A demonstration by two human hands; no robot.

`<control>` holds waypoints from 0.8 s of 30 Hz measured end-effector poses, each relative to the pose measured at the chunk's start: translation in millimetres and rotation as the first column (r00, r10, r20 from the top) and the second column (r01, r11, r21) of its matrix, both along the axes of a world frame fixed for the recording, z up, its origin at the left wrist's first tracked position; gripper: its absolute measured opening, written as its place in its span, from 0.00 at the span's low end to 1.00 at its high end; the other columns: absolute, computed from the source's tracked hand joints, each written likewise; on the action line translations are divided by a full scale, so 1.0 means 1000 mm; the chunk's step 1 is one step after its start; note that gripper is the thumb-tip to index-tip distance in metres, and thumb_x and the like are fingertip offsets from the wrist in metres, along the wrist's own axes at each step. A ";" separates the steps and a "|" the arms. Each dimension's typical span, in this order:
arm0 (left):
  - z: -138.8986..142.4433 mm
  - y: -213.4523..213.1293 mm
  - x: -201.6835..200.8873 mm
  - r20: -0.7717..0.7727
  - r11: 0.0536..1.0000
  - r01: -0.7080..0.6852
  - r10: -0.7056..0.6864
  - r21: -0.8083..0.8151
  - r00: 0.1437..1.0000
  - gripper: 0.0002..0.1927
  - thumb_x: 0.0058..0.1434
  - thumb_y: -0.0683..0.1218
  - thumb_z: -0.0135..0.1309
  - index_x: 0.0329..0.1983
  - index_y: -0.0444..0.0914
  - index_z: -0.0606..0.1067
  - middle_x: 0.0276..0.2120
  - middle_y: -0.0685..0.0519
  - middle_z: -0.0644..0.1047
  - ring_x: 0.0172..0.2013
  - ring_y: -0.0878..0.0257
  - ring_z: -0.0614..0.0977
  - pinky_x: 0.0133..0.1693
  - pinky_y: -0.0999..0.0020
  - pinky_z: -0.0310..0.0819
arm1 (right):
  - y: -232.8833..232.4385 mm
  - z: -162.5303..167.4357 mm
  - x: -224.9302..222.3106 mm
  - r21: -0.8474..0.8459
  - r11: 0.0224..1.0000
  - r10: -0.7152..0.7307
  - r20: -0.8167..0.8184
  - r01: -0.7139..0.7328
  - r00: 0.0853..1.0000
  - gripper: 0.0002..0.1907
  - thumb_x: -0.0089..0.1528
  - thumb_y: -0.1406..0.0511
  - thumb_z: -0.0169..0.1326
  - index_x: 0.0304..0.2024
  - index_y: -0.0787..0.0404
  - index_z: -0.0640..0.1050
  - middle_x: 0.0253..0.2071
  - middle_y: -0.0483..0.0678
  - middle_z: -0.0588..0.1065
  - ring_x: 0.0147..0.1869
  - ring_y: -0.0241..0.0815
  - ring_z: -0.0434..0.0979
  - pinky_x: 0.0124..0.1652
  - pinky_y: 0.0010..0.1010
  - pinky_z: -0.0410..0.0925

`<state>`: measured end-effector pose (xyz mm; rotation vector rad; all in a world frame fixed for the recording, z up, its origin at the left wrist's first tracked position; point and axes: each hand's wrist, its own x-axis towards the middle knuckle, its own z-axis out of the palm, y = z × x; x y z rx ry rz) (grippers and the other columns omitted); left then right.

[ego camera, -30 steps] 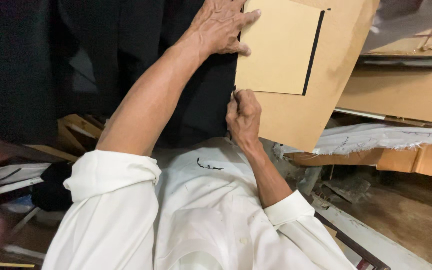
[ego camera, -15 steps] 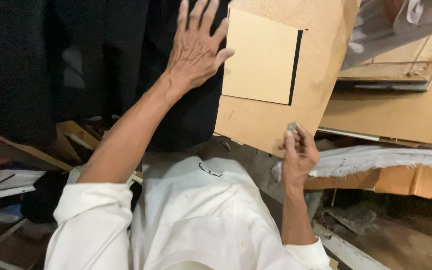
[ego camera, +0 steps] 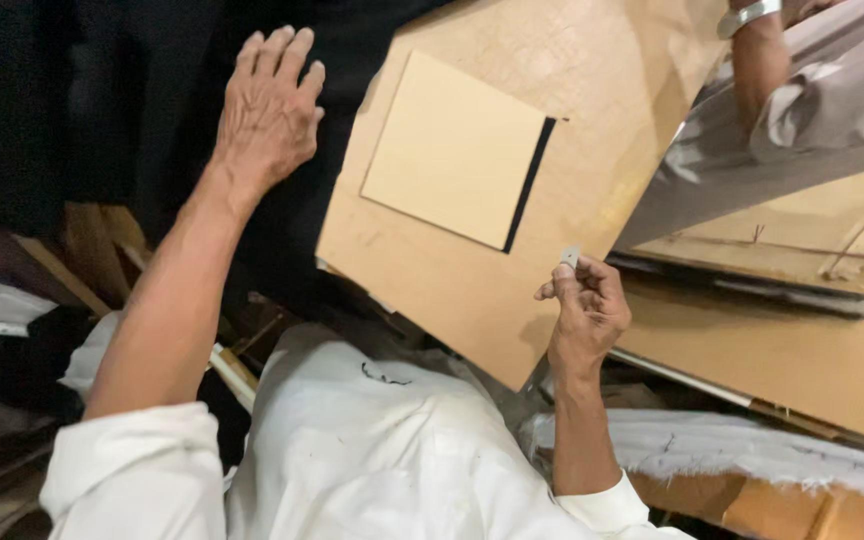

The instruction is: The person assembles picture frames by placing black fabric strips along the edges of a cardboard backing, smoothing them, and trimming excess with a utility knife. The person repeats this process for multiple frames, handling cardboard backings, fabric strips, and a utility knife.

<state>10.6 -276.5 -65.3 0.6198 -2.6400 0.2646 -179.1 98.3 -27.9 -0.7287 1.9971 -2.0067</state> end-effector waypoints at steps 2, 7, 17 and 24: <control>0.017 0.056 -0.021 -0.270 0.982 -0.036 0.086 0.187 0.959 0.22 0.64 0.43 0.64 0.59 0.29 0.77 0.62 0.39 0.72 0.63 0.44 0.71 0.63 0.50 0.64 | 0.017 -0.007 -0.039 -0.042 0.997 0.062 0.083 -0.059 0.995 0.08 0.66 0.75 0.55 0.48 0.67 0.73 0.40 0.47 0.75 0.35 0.34 0.76 0.36 0.30 0.75; 0.030 0.225 -0.078 -0.425 0.643 -0.005 0.512 0.766 0.746 0.16 0.61 0.39 0.62 0.51 0.28 0.76 0.49 0.41 0.75 0.44 0.51 0.80 0.43 0.61 0.79 | 0.067 -0.009 -0.121 0.169 0.955 0.243 0.033 -0.245 0.969 0.06 0.66 0.69 0.56 0.44 0.66 0.75 0.32 0.45 0.76 0.31 0.33 0.77 0.32 0.26 0.73; -0.100 0.351 -0.122 -0.426 0.429 0.127 0.728 0.894 0.538 0.21 0.56 0.40 0.63 0.53 0.29 0.76 0.48 0.38 0.77 0.42 0.52 0.84 0.44 0.59 0.82 | 0.088 -0.001 -0.147 0.136 0.855 0.499 0.051 -0.501 0.865 0.05 0.67 0.70 0.55 0.42 0.68 0.78 0.28 0.45 0.73 0.29 0.32 0.74 0.28 0.25 0.68; -0.121 0.370 -0.141 -0.258 0.211 0.148 0.799 0.966 0.544 0.22 0.58 0.38 0.61 0.56 0.29 0.74 0.48 0.38 0.78 0.44 0.53 0.84 0.47 0.60 0.81 | 0.096 0.023 -0.138 0.169 0.849 0.486 0.118 -0.500 0.866 0.06 0.66 0.69 0.55 0.44 0.67 0.75 0.29 0.45 0.73 0.29 0.31 0.74 0.28 0.26 0.68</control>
